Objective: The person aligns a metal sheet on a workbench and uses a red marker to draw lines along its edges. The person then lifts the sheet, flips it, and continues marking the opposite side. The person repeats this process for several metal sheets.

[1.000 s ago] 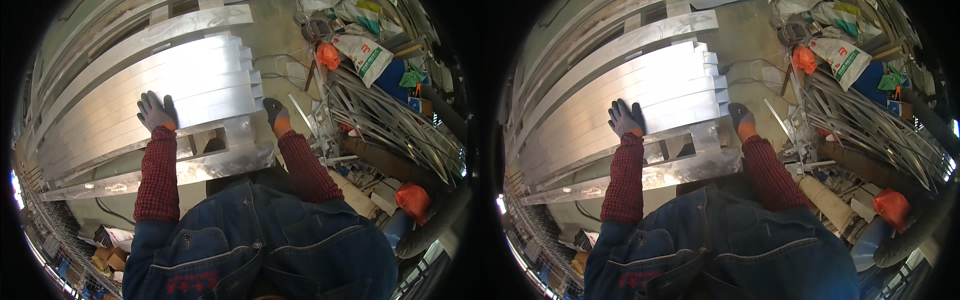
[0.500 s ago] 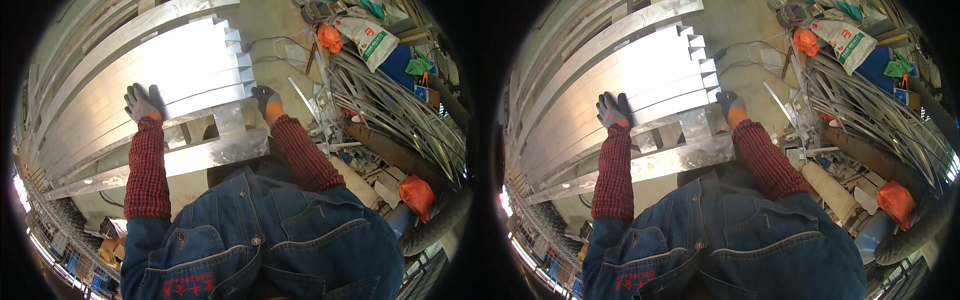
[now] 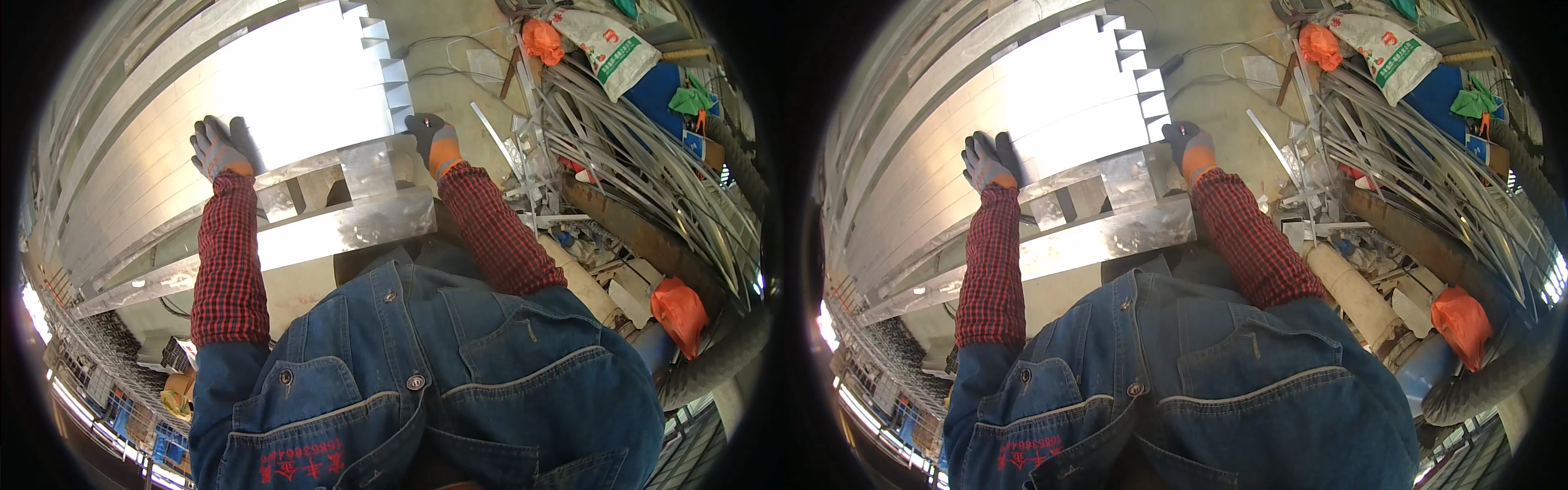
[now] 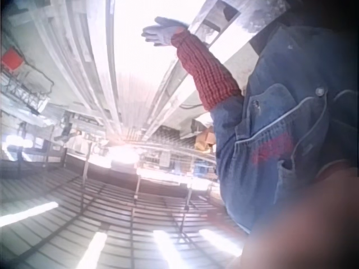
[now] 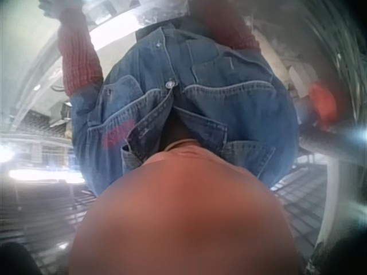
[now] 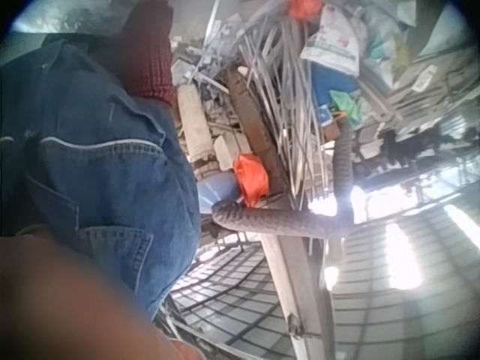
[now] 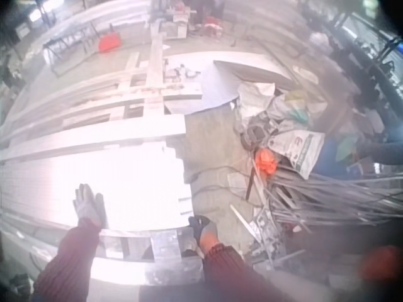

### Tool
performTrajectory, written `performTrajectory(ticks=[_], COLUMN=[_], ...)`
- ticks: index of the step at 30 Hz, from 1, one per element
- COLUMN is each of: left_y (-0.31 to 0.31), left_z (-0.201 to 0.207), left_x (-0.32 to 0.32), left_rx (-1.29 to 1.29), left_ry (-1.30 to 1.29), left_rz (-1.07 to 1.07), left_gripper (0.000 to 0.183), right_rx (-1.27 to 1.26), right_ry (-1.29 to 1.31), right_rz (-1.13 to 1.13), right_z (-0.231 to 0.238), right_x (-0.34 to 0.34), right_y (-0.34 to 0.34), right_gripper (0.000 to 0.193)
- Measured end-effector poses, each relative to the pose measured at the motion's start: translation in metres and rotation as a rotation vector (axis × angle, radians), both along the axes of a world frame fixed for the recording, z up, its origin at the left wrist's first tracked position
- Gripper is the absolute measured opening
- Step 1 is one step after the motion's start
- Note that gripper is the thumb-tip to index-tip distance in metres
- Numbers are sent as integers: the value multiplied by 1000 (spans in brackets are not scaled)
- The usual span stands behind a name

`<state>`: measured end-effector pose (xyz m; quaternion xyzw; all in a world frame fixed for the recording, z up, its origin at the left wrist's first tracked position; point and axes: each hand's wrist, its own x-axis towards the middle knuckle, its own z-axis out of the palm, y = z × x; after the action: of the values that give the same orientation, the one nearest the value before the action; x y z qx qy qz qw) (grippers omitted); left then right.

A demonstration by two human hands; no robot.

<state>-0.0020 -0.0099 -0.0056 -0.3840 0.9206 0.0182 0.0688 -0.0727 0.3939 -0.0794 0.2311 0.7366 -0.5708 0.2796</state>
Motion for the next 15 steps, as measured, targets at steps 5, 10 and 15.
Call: performTrajectory(ticks=[5, 10, 15], left_y=[3, 2, 6], left_z=[-2, 0, 1], left_x=[0, 1, 2], left_rx=[-27, -47, -56], left_ry=[-5, 50, 129], left_rz=[10, -34, -45], left_gripper=[93, 82, 76], right_rx=[-48, -101, -134], right_ry=[-11, -76, -140], right_rz=[-25, -89, -57], right_z=[5, 17, 16], right_x=[3, 1, -1], right_y=[0, -4, 3], right_gripper=[30, 30, 29])
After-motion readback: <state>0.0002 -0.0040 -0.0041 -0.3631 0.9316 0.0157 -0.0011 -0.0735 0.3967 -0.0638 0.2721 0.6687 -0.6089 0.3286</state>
